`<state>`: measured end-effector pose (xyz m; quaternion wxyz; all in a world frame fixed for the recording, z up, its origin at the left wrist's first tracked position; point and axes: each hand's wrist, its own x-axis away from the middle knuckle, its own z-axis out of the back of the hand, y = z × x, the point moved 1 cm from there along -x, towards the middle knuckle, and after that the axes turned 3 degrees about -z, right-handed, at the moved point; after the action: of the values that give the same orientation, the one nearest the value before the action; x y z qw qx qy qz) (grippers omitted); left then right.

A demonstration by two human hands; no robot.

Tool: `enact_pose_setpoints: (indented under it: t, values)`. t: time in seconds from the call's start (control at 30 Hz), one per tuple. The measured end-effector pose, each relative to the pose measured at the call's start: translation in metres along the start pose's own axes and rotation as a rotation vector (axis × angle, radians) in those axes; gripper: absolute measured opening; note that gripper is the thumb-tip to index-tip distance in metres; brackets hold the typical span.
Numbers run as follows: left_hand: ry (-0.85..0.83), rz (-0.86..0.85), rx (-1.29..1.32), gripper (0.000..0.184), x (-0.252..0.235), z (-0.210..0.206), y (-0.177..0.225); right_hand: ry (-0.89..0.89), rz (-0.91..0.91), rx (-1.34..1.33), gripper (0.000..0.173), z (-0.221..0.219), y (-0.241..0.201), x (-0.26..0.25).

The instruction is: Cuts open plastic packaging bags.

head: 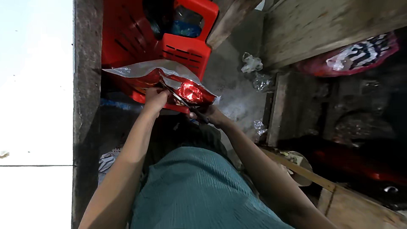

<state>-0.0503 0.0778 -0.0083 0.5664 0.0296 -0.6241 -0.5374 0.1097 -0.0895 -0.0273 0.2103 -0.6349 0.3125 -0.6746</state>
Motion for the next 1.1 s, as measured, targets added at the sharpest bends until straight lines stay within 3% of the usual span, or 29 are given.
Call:
enact_pose_setpoints:
  t: [0.37, 0.57, 0.8, 0.97, 1.1]
  values:
    - [-0.022, 0.069, 0.036, 0.022, 0.003, 0.002, 0.004, 0.024, 0.096, 0.052, 0.014, -0.005, 0.001, 0.007]
    - [0.003, 0.132, 0.182, 0.011, -0.004, 0.001, -0.003, -0.106, 0.121, -0.104, 0.018, -0.013, -0.001, 0.013]
    - [0.033, 0.092, 0.171, 0.011, -0.006, 0.004, -0.007, -0.16, 0.109, -0.045, 0.03, -0.027, 0.01, -0.001]
    - [-0.001, 0.088, 0.158, 0.011, -0.004, 0.002, -0.006, -0.159, 0.155, -0.179, 0.022, -0.023, 0.018, 0.003]
    - [-0.042, 0.095, 0.204, 0.008, 0.001, 0.001, -0.009, -0.145, 0.093, -0.156, 0.021, -0.008, 0.016, 0.011]
